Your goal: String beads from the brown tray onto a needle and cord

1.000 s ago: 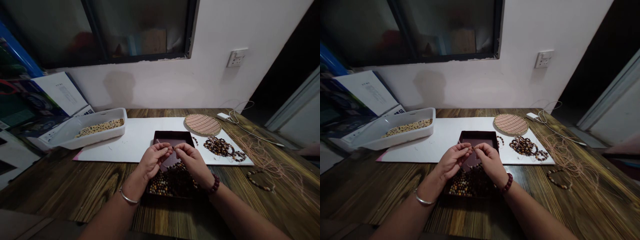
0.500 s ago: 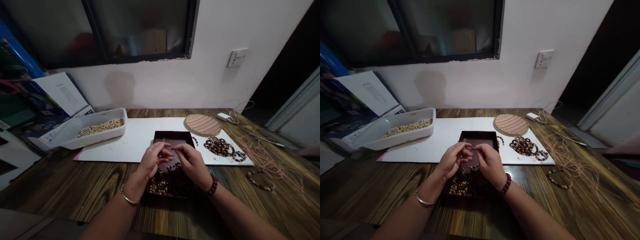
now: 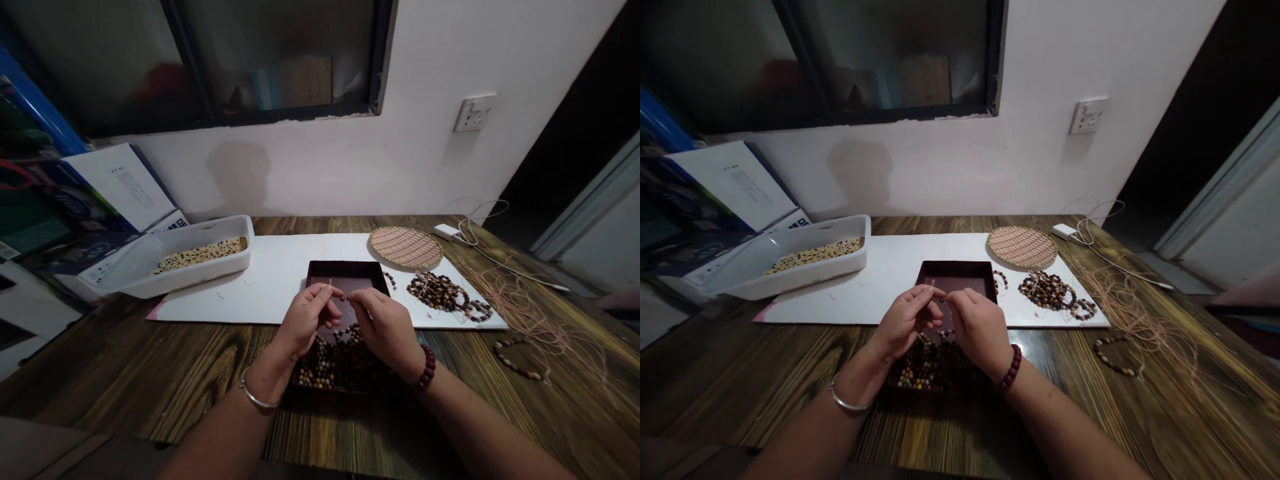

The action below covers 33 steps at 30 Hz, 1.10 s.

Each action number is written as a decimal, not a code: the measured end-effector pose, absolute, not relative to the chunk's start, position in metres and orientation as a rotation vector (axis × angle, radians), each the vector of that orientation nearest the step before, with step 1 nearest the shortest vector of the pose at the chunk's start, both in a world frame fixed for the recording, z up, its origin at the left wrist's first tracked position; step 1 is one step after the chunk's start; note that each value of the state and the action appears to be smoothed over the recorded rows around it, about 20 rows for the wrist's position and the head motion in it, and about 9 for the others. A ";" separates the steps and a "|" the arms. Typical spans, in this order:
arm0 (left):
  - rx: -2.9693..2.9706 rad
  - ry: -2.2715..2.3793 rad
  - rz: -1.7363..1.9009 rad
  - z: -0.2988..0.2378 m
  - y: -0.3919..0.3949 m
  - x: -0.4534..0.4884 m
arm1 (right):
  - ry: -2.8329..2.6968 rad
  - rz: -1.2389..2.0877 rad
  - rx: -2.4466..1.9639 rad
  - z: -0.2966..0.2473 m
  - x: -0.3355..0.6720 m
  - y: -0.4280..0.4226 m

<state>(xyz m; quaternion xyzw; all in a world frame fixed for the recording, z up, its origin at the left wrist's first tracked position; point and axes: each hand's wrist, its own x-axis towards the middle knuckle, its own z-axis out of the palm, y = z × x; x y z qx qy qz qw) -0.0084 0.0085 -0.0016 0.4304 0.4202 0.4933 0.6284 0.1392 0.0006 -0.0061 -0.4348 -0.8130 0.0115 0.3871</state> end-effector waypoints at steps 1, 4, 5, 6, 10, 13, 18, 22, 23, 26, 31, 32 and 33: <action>1.017 0.973 1.169 -0.002 0.009 -0.008 | -2.065 0.031 -1.108 -0.006 0.140 0.001; 1.100 1.007 1.255 -0.005 0.012 -0.008 | -2.067 0.090 -1.107 -0.004 0.140 0.000; 1.127 1.027 1.261 -0.006 0.012 -0.008 | -2.071 0.119 -1.112 -0.004 0.139 -0.001; 1.161 1.053 1.259 -0.007 0.012 -0.008 | -2.072 0.147 -1.119 -0.004 0.139 -0.001; 1.363 1.199 1.260 -0.010 0.012 -0.009 | -2.056 0.225 -1.154 -0.002 0.139 -0.002; 1.460 1.270 1.288 -0.010 0.012 -0.010 | -2.064 0.271 -1.153 -0.003 0.139 -0.002; 1.493 1.284 1.276 -0.011 0.012 -0.009 | -2.080 0.299 -1.122 -0.009 0.137 -0.001; 1.498 1.270 1.274 -0.012 0.012 -0.008 | -2.002 0.349 -1.046 -0.011 0.134 0.000; 1.500 1.273 1.273 -0.012 0.012 -0.008 | -1.982 0.384 -1.036 -0.010 0.134 0.000; 1.505 1.286 1.267 -0.012 0.012 -0.008 | -1.936 0.481 -1.043 -0.008 0.133 0.000; 1.532 1.275 1.244 -0.011 0.010 -0.006 | -1.878 0.500 -1.072 -0.006 0.133 0.000; 1.542 1.276 1.242 -0.011 0.010 -0.006 | -1.871 0.502 -1.077 -0.006 0.133 0.000; 1.551 1.278 1.243 -0.010 0.009 -0.006 | -1.867 0.505 -1.083 -0.006 0.134 -0.001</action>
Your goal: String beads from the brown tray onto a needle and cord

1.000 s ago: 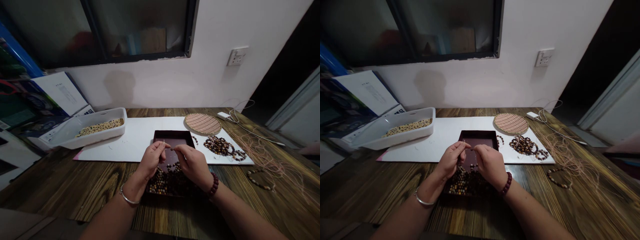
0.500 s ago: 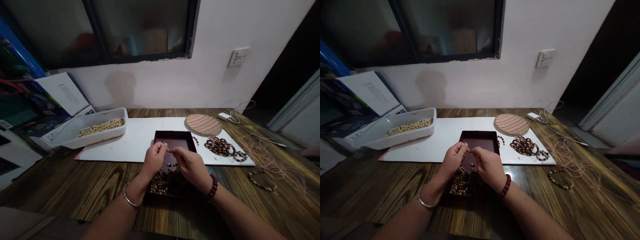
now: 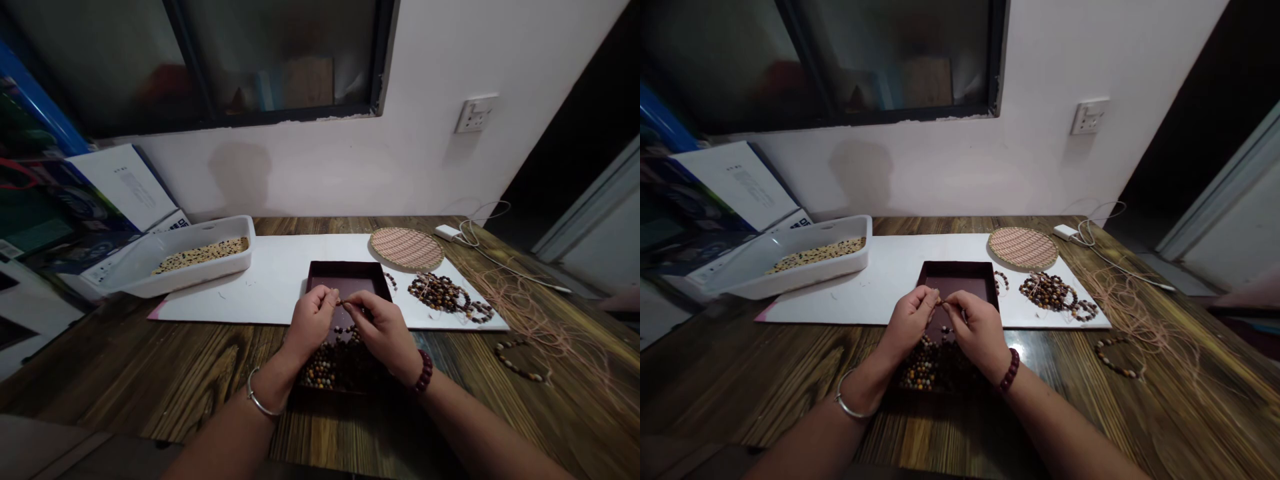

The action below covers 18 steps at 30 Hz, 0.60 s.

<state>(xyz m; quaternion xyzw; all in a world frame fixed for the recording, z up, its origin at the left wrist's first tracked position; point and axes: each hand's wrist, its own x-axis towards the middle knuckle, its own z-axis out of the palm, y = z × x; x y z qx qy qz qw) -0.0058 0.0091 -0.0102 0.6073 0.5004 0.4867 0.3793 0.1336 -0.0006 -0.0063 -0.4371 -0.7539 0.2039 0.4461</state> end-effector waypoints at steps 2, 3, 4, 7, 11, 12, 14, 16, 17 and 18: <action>1.567 1.279 1.246 -0.009 0.008 -0.005 | -1.864 0.510 -1.083 -0.006 0.134 -0.001; 1.572 1.277 1.247 -0.009 0.008 -0.005 | -1.864 0.510 -1.081 -0.006 0.134 -0.001; 1.576 1.275 1.246 -0.008 0.008 -0.005 | -1.863 0.507 -1.079 -0.006 0.134 -0.001; 1.563 1.252 1.231 -0.008 0.007 -0.005 | -1.856 0.485 -1.071 -0.006 0.134 -0.002; 1.490 1.188 1.234 -0.008 0.007 -0.004 | -1.836 0.462 -1.060 -0.007 0.135 -0.001; 1.488 1.173 1.246 -0.007 0.007 -0.004 | -1.820 0.465 -1.061 -0.007 0.135 -0.001; 1.514 1.157 1.275 -0.006 0.007 -0.004 | -1.786 0.496 -1.061 -0.007 0.136 0.000; 1.509 1.160 1.286 -0.005 0.007 -0.004 | -1.745 0.564 -1.056 -0.006 0.136 0.001; 1.462 1.159 1.275 -0.004 0.007 -0.004 | -1.721 0.609 -1.054 -0.005 0.136 0.002; 1.385 1.147 1.259 -0.004 0.007 -0.004 | -1.693 0.656 -1.052 -0.005 0.136 0.002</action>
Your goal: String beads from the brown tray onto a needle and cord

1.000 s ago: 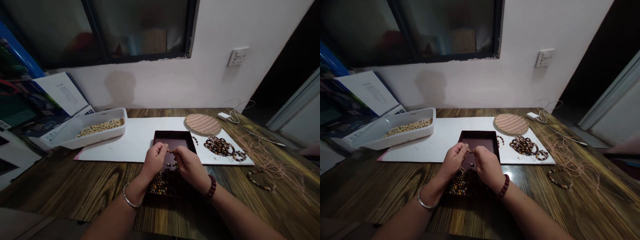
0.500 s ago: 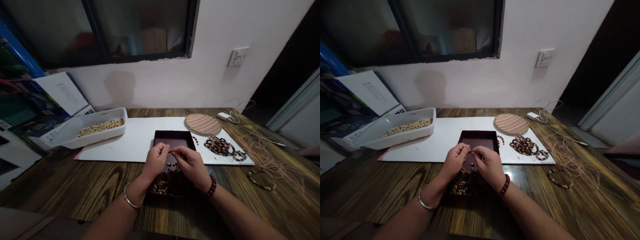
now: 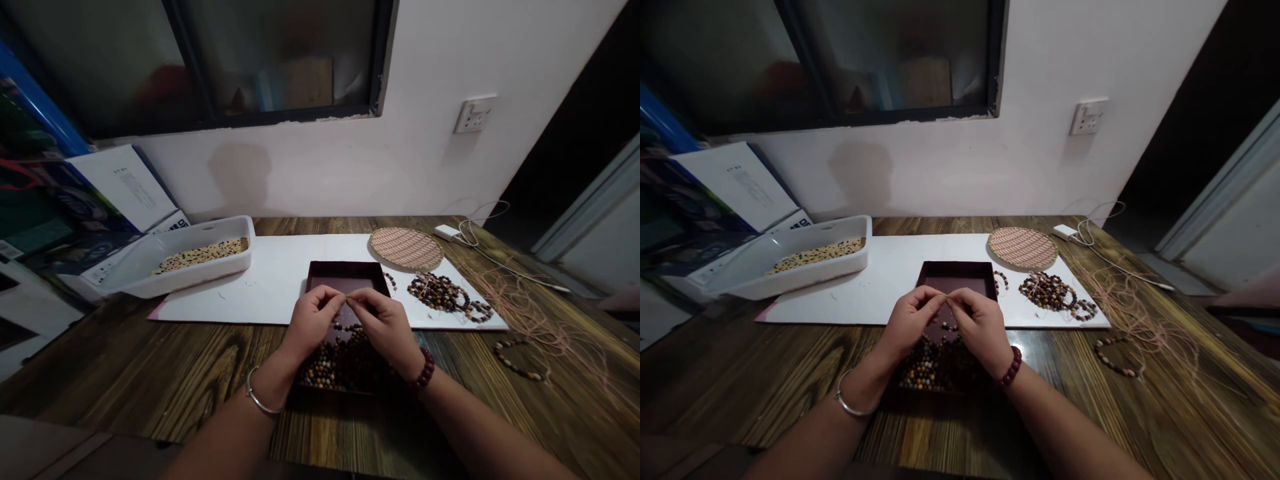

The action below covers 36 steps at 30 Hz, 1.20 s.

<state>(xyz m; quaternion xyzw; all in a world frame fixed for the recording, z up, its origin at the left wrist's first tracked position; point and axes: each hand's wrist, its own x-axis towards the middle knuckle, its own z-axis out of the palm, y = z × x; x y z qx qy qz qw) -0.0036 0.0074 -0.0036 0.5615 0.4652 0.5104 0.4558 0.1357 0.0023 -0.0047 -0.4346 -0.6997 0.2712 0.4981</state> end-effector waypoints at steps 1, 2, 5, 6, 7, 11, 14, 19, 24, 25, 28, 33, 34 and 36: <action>1.288 1.118 1.237 -0.003 0.008 -0.004 | -1.663 0.704 -1.051 -0.004 0.136 0.003; 1.184 1.072 1.212 -0.003 0.008 -0.004 | -1.632 0.751 -1.051 -0.004 0.135 0.004; 0.920 0.917 1.139 -0.004 0.009 -0.005 | -1.549 0.880 -1.051 -0.004 0.135 0.006; 0.859 0.880 1.115 -0.004 0.009 -0.005 | -1.526 0.916 -1.054 -0.003 0.135 0.007; 0.811 0.852 1.094 -0.004 0.009 -0.006 | -1.506 0.946 -1.058 -0.003 0.136 0.007; 0.706 0.791 1.042 -0.005 0.010 -0.009 | -1.445 1.038 -1.048 -0.003 0.135 0.008; 0.663 0.775 1.015 -0.004 0.010 -0.010 | -1.386 1.082 -1.020 -0.002 0.135 0.008; 0.642 0.737 0.989 -0.004 0.010 -0.011 | -1.301 1.221 -0.948 -0.003 0.134 0.008; 0.666 0.735 0.987 -0.004 0.010 -0.011 | -1.206 1.352 -0.896 -0.005 0.133 0.009; 0.676 0.737 0.985 -0.003 0.010 -0.010 | -1.189 1.368 -0.891 -0.006 0.133 0.009; 0.704 0.744 0.972 -0.001 0.009 -0.008 | -1.180 1.384 -0.898 -0.005 0.133 0.010; 0.804 0.801 0.992 -0.003 0.010 -0.009 | -1.282 1.262 -0.959 -0.006 0.133 0.010; 0.836 0.814 1.000 -0.004 0.010 -0.009 | -1.312 1.227 -0.970 -0.007 0.133 0.010; 0.886 0.845 1.009 -0.005 0.011 -0.010 | -1.369 1.160 -0.981 -0.008 0.133 0.010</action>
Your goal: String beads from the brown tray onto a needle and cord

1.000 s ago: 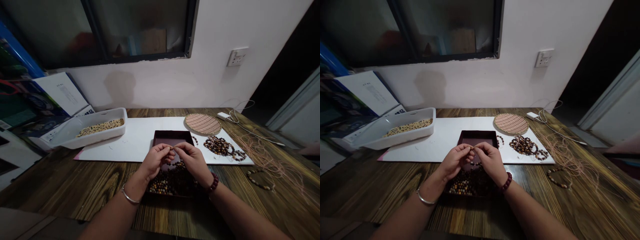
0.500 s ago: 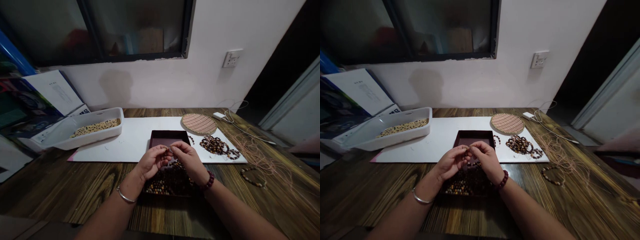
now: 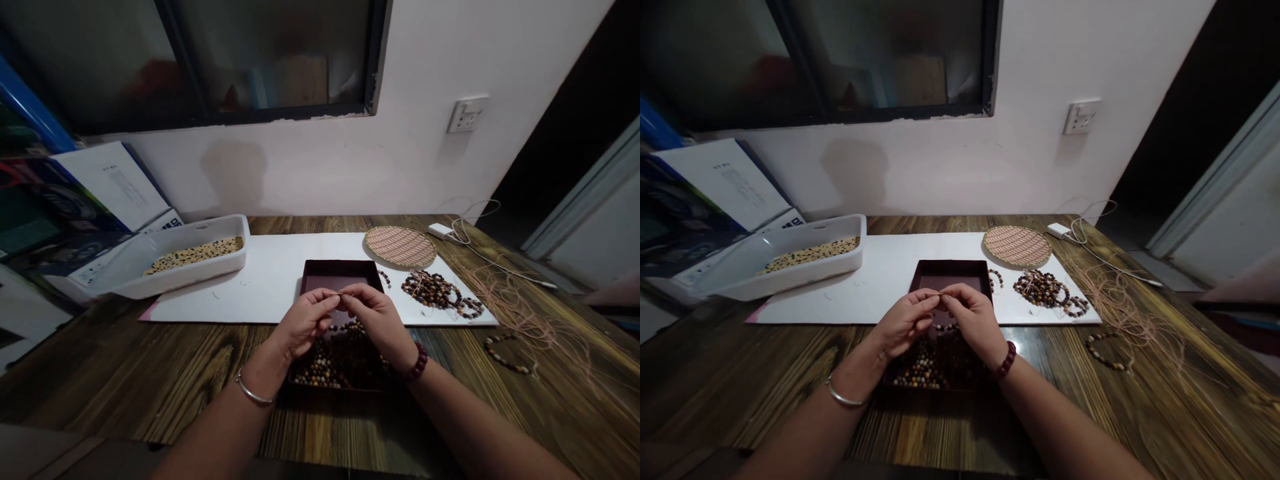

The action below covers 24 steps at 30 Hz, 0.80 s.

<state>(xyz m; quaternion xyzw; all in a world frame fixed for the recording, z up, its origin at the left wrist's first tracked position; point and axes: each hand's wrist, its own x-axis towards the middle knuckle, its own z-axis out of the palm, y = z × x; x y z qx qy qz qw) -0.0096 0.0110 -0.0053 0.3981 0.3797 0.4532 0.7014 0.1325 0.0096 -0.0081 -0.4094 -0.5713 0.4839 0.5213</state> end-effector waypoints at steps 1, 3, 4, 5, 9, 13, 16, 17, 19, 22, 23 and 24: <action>0.903 0.866 1.009 -0.006 0.011 -0.009 | -1.397 1.129 -0.984 -0.009 0.132 0.009; 0.927 0.916 1.017 -0.006 0.012 -0.009 | -1.452 1.067 -0.988 -0.009 0.132 0.009; 0.938 0.940 1.025 -0.006 0.012 -0.008 | -1.480 1.035 -0.991 -0.009 0.132 0.008; 0.952 0.960 1.032 -0.006 0.012 -0.007 | -1.507 1.006 -0.991 -0.009 0.133 0.008; 0.978 1.005 1.111 -0.003 0.012 -0.008 | -1.554 0.947 -0.996 -0.010 0.133 0.008; 0.985 1.015 1.196 -0.001 0.013 -0.012 | -1.538 0.895 -1.035 -0.012 0.135 0.011; 1.082 1.044 1.180 -0.002 0.013 -0.014 | -1.577 0.852 -1.043 -0.013 0.135 0.012; 1.118 1.055 1.168 -0.003 0.013 -0.013 | -1.592 0.839 -1.041 -0.013 0.135 0.012; 1.191 1.074 1.142 -0.005 0.013 -0.011 | -1.606 0.832 -1.031 -0.013 0.135 0.010; 1.286 1.080 1.124 -0.005 0.012 -0.007 | -1.588 0.872 -1.004 -0.011 0.134 0.008; 1.303 1.079 1.124 -0.005 0.012 -0.006 | -1.578 0.893 -0.994 -0.011 0.134 0.007; 1.310 1.078 1.127 -0.004 0.012 -0.006 | -1.564 0.914 -0.985 -0.010 0.134 0.007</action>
